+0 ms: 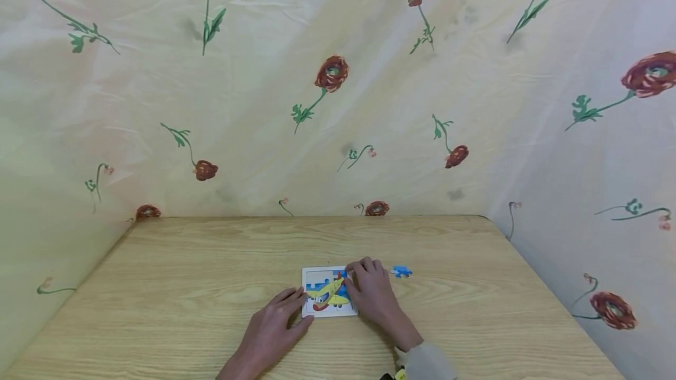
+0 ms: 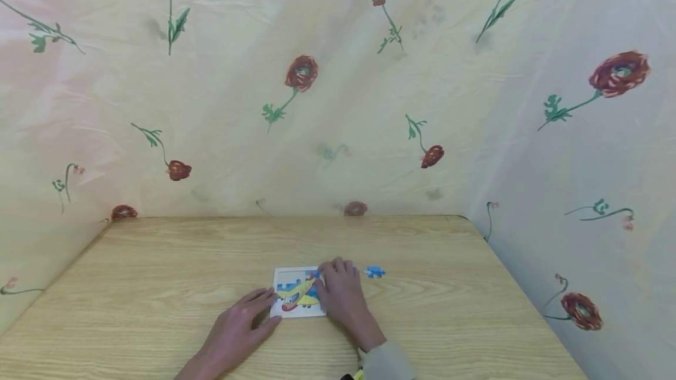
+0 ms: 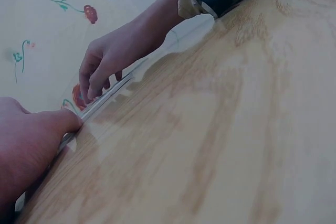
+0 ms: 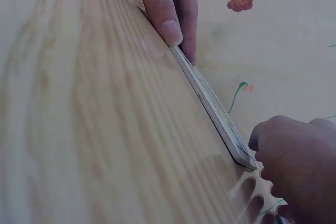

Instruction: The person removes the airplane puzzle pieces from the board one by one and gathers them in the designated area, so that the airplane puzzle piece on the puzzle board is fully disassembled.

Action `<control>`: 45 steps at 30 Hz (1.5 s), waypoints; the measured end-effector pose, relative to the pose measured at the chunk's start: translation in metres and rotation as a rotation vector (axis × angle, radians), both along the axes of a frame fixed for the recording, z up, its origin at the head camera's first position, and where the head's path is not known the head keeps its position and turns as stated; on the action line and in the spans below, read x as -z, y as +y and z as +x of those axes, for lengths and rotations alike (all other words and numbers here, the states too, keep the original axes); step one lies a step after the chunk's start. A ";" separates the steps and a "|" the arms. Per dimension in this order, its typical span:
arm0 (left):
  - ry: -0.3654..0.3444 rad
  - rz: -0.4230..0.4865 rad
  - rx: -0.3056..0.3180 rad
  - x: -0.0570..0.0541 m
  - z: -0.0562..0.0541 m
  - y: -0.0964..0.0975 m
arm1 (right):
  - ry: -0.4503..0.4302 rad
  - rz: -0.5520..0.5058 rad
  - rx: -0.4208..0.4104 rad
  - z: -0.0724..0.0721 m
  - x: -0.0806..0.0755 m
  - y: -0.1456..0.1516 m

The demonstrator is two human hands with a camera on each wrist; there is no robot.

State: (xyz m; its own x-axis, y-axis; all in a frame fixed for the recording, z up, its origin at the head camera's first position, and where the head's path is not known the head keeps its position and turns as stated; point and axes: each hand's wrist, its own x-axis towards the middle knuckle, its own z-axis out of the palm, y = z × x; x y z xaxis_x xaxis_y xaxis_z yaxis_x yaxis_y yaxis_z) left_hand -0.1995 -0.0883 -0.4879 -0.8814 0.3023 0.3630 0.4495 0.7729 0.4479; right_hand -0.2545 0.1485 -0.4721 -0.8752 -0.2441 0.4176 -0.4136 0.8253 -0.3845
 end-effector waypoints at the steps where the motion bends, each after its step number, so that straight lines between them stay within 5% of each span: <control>1: -0.001 0.000 0.000 0.000 0.000 0.000 | 0.004 0.007 0.006 0.000 0.001 -0.001; 12: 0.009 -0.007 0.001 0.000 0.000 0.000 | 0.021 0.034 0.045 -0.003 0.002 -0.008; 45: -0.008 0.002 -0.005 -0.002 0.001 0.000 | -0.054 -0.257 0.021 -0.005 -0.001 -0.016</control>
